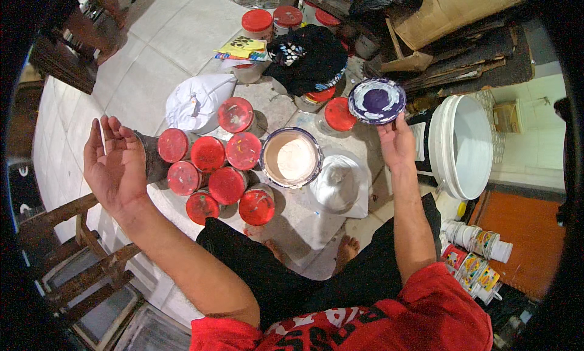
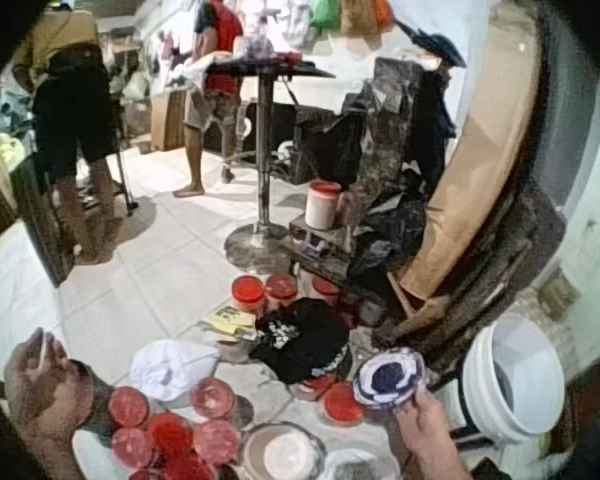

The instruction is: The person secures a transparent stencil with skull graphics to a wooden frame using masking tape, then sits on the floor to select and open several ink containers. The person also moves a wooden board and a black mat within the workspace.

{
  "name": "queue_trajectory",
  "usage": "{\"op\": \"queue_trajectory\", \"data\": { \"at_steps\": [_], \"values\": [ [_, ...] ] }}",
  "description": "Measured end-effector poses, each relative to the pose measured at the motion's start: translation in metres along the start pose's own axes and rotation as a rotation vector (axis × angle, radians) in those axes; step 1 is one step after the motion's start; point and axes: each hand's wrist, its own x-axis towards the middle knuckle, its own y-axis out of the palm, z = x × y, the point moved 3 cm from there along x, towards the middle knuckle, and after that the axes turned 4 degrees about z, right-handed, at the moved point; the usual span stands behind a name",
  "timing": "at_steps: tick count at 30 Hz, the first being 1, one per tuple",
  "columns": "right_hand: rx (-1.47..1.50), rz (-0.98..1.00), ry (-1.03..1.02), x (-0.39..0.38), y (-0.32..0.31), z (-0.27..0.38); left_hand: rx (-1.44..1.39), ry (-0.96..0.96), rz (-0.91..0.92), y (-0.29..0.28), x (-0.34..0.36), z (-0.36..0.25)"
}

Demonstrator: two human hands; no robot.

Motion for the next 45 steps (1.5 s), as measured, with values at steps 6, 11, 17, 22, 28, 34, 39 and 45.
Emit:
{"op": "queue_trajectory", "data": {
  "at_steps": [6, 11, 17, 22, 28, 34, 39, 45],
  "values": [
    [-0.067, -0.133, 0.259, 0.000, -0.017, -0.045, 0.013, 0.097, 0.032, -0.005, -0.006, -0.026],
    [-0.564, -0.293, 0.350, -0.002, -0.046, -0.061, 0.007, 0.219, -0.049, -0.008, -0.016, -0.054],
    [-0.614, -0.317, 0.332, 0.006, -0.064, -0.075, 0.091, 0.486, -0.183, -0.011, -0.028, -0.083],
    [-0.462, -0.248, 0.271, 0.008, -0.057, -0.073, 0.070, 0.606, -0.280, -0.018, -0.039, -0.105],
    [-0.386, -0.376, -0.029, -0.026, -0.010, -0.061, 0.185, 0.795, -0.336, -0.020, -0.052, -0.118],
    [-0.717, 0.341, 0.105, -0.105, 0.063, -0.150, 0.148, 0.696, -0.274, -0.025, -0.041, -0.107],
    [-0.976, 0.397, 0.015, -0.152, 0.127, -0.229, 0.068, 0.616, -0.295, -0.029, -0.031, -0.105],
    [-1.483, 0.238, -0.698, -0.070, 0.100, -0.140, 0.105, 0.608, -0.241, -0.030, -0.027, -0.099]
  ]
}}
